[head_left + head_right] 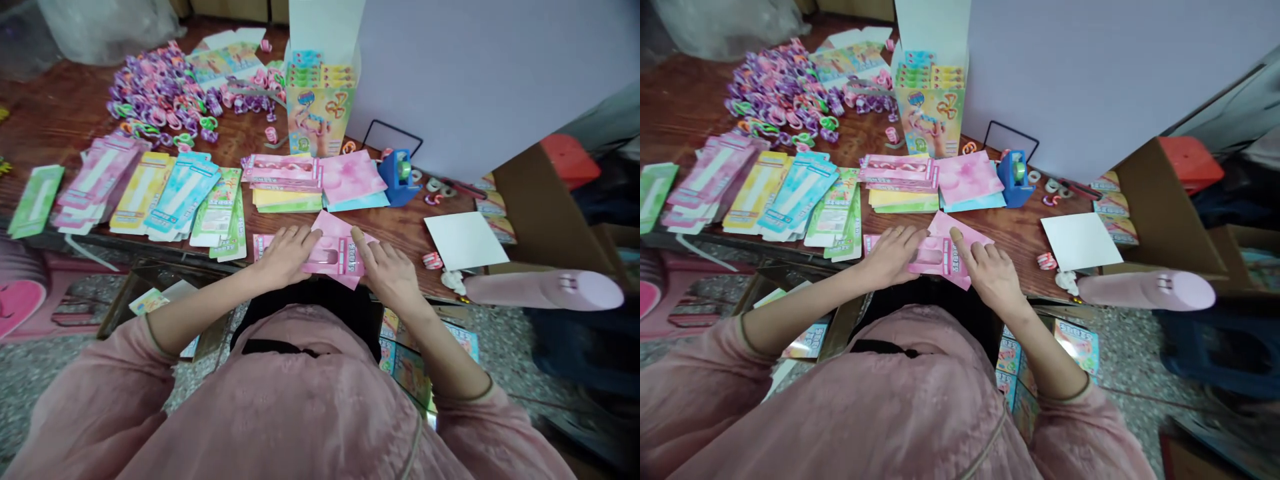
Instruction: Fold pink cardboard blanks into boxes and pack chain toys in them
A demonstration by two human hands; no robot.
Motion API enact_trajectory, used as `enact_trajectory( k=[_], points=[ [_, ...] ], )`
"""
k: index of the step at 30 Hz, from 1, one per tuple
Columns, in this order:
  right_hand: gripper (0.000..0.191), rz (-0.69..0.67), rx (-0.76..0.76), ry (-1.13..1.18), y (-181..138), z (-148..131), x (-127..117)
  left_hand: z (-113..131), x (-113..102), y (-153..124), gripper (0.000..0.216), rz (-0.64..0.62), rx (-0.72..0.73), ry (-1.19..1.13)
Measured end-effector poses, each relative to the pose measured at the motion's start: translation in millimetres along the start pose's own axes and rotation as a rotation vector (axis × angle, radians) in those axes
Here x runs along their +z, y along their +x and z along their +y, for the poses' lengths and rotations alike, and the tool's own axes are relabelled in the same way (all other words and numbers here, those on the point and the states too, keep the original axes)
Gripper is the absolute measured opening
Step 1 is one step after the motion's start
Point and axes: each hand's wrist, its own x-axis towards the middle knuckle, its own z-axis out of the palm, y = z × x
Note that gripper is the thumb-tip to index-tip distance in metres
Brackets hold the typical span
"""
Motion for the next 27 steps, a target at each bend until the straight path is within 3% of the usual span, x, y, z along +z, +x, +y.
enact_trajectory(
  k=[4, 6, 9, 11, 13, 20, 23, 27],
  points=[
    [0.096, 0.04, -0.05, 0.322, -4, 14, -7, -11, 0, -7, 0.077, 0.017, -0.014, -0.015],
    [0.099, 0.141, 0.084, 0.563, -11, 26, -9, -17, -1, -11, 0.077, 0.01, -0.033, -0.039],
    [0.071, 0.188, 0.385, 0.966, -21, 39, -2, -20, -4, -15, 0.079, 0.004, -0.044, -0.071],
    [0.047, 0.123, 0.462, 1.216, -22, 37, 6, -18, -4, -15, 0.08, -0.001, -0.015, -0.072],
    [0.038, 0.089, 0.474, 1.382, -18, 27, 14, -11, -1, -11, 0.081, -0.019, 0.034, -0.067],
    [0.029, 0.252, 0.529, 1.499, -10, -5, 18, 8, 2, 3, 0.087, -0.022, 0.095, -0.131],
    [0.03, 0.314, 0.575, 1.462, -17, 0, 21, -8, 2, -3, 0.088, 0.05, 0.076, -0.142],
    [0.026, 0.242, 0.492, 1.494, -21, 5, 29, -35, 8, -13, 0.081, 0.095, 0.012, -0.192]
  ],
)
